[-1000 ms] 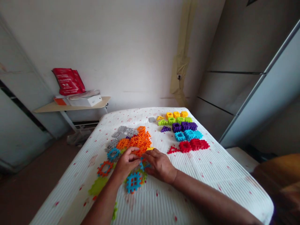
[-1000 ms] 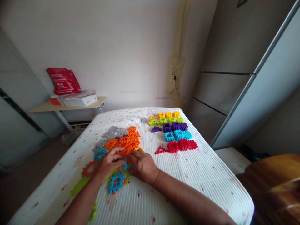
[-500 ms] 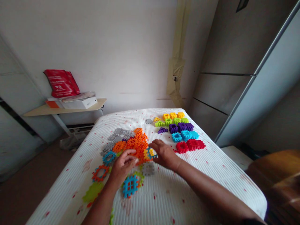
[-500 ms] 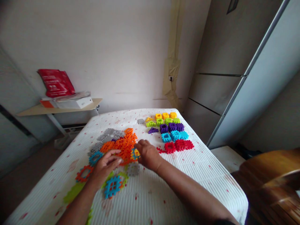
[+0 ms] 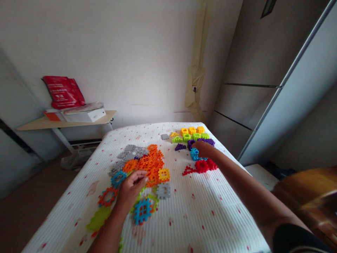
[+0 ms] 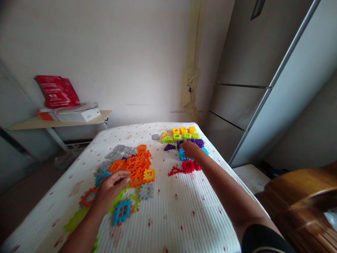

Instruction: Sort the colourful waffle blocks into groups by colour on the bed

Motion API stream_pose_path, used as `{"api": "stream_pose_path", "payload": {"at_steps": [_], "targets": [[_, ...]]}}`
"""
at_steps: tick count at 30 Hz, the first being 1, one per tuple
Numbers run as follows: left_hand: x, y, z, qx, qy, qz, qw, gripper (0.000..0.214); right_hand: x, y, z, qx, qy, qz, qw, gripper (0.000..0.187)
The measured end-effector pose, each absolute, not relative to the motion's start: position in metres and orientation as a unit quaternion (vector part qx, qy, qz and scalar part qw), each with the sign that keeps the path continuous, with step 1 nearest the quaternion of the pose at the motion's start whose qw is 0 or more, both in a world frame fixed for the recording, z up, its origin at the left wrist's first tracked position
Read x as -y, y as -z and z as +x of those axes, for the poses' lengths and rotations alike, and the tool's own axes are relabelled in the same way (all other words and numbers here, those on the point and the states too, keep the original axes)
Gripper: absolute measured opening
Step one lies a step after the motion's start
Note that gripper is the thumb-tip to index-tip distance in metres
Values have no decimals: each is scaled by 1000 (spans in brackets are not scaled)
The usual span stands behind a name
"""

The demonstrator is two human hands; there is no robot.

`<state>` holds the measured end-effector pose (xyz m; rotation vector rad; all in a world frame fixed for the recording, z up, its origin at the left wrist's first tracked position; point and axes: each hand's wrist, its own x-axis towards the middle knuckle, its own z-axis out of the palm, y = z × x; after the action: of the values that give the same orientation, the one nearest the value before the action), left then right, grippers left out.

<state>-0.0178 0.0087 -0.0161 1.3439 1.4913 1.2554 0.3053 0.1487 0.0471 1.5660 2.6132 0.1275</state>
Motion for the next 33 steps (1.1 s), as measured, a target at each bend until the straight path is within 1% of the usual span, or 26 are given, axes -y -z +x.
{"api": "stream_pose_path", "payload": {"at_steps": [3, 6, 9, 11, 13, 16, 18, 20, 22, 25, 30, 33], "targets": [[-9, 17, -18, -588, -473, 562, 337, 28, -150, -41, 305, -857, -40, 510, 63, 47], [-7, 16, -15, -584, -427, 648, 238, 20, -152, -37, 305, -859, -36, 506, 70, 49], [-5, 13, -8, -555, -378, 728, 139, 22, -153, -39, 304, -861, -33, 503, 69, 50], [-4, 10, -4, -542, -350, 756, 108, 24, -150, -45, 303, -861, -36, 504, 61, 53], [-4, 4, 0, -543, -316, 773, 92, 24, -143, -52, 298, -860, -41, 507, 48, 55], [-9, -7, 7, -548, -254, 793, 81, 23, -120, -58, 285, -870, -29, 492, -8, 55], [-13, -15, 15, -544, -212, 808, 80, 22, -97, -53, 273, -885, -4, 464, -35, 51], [-19, -19, 24, -542, -176, 819, 69, 21, -73, -42, 260, -899, 18, 438, -19, 40], [-25, -19, 32, -546, -148, 823, 52, 18, -53, -30, 249, -906, 24, 422, 26, 30], [-31, -15, 39, -557, -123, 821, 38, 14, -36, -17, 241, -901, 20, 427, 72, 23], [-32, -10, 45, -571, -106, 813, 25, 24, -31, -12, 243, -899, 34, 435, 48, 19], [-30, -7, 47, -576, -109, 810, 12, 26, -30, -11, 244, -895, 37, 442, 44, 18]]}}
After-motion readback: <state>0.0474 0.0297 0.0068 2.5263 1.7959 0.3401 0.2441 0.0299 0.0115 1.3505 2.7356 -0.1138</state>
